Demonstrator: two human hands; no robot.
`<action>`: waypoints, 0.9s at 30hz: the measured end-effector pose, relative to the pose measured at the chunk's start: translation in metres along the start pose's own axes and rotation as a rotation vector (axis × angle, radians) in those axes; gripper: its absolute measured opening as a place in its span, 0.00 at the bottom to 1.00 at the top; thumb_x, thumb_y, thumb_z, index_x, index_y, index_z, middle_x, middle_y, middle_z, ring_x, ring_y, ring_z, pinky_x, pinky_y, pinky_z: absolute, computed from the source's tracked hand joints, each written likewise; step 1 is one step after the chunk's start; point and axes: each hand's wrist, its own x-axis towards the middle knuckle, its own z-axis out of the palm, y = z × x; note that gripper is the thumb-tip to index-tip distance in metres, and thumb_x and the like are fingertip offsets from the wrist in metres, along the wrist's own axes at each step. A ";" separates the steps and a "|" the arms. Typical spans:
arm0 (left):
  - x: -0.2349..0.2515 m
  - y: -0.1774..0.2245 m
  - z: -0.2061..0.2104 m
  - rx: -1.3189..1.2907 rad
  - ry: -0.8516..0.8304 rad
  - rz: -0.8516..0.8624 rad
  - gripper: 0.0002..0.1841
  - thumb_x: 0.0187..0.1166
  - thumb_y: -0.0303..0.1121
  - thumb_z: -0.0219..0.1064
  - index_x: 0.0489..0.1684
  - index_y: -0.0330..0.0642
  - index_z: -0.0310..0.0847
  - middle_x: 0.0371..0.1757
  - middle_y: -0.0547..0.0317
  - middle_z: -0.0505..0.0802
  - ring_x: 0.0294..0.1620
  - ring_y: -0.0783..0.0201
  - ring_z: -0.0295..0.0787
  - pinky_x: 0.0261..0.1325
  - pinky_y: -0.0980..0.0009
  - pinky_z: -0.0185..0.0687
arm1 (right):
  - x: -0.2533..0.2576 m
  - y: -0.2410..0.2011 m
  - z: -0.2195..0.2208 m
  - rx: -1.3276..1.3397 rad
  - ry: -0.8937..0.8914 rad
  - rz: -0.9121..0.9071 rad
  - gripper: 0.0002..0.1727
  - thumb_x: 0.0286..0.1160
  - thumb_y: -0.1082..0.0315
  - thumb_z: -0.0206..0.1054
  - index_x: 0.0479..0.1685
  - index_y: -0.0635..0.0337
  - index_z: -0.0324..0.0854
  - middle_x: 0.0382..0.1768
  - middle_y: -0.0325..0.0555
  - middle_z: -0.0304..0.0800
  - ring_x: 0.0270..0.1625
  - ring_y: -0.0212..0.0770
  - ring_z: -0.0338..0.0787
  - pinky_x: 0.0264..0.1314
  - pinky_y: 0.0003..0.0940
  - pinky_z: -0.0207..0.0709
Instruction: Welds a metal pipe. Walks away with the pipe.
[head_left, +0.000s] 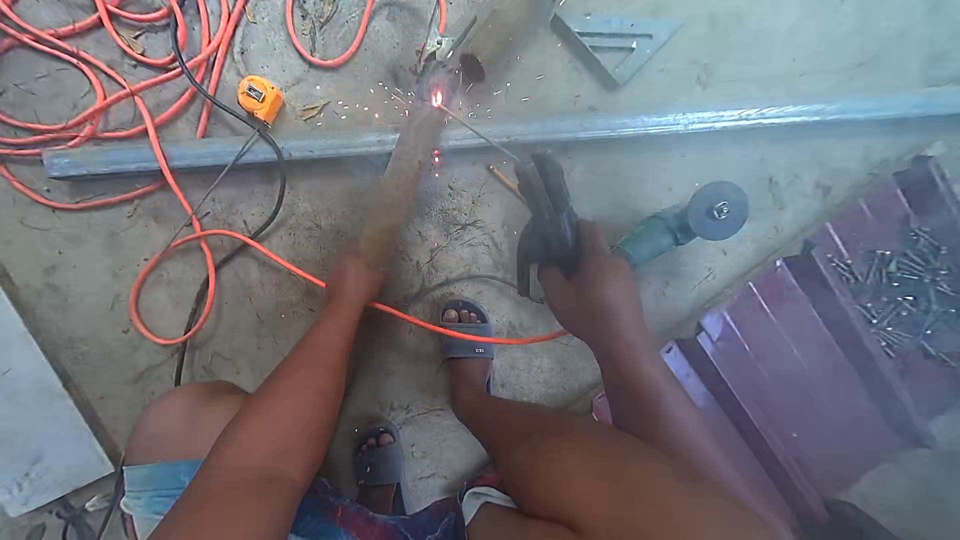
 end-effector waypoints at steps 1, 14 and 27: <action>0.000 0.001 0.000 -0.001 0.001 -0.002 0.41 0.69 0.53 0.79 0.81 0.46 0.67 0.55 0.36 0.93 0.58 0.34 0.91 0.56 0.29 0.82 | 0.000 0.000 0.000 0.003 0.002 0.000 0.29 0.76 0.64 0.66 0.78 0.57 0.69 0.32 0.56 0.89 0.34 0.59 0.91 0.33 0.64 0.80; -0.004 -0.001 -0.002 -0.007 -0.006 0.035 0.41 0.73 0.52 0.77 0.83 0.41 0.67 0.60 0.33 0.91 0.61 0.32 0.90 0.61 0.28 0.81 | 0.002 -0.004 -0.001 0.021 -0.049 0.060 0.31 0.78 0.62 0.67 0.80 0.55 0.66 0.35 0.58 0.89 0.35 0.61 0.91 0.35 0.66 0.82; -0.005 -0.001 -0.002 -0.053 -0.005 0.029 0.43 0.69 0.50 0.80 0.84 0.41 0.66 0.60 0.31 0.91 0.61 0.30 0.90 0.60 0.26 0.81 | 0.003 -0.002 0.000 0.010 -0.019 0.026 0.30 0.79 0.61 0.66 0.79 0.58 0.67 0.33 0.59 0.89 0.34 0.62 0.91 0.34 0.67 0.81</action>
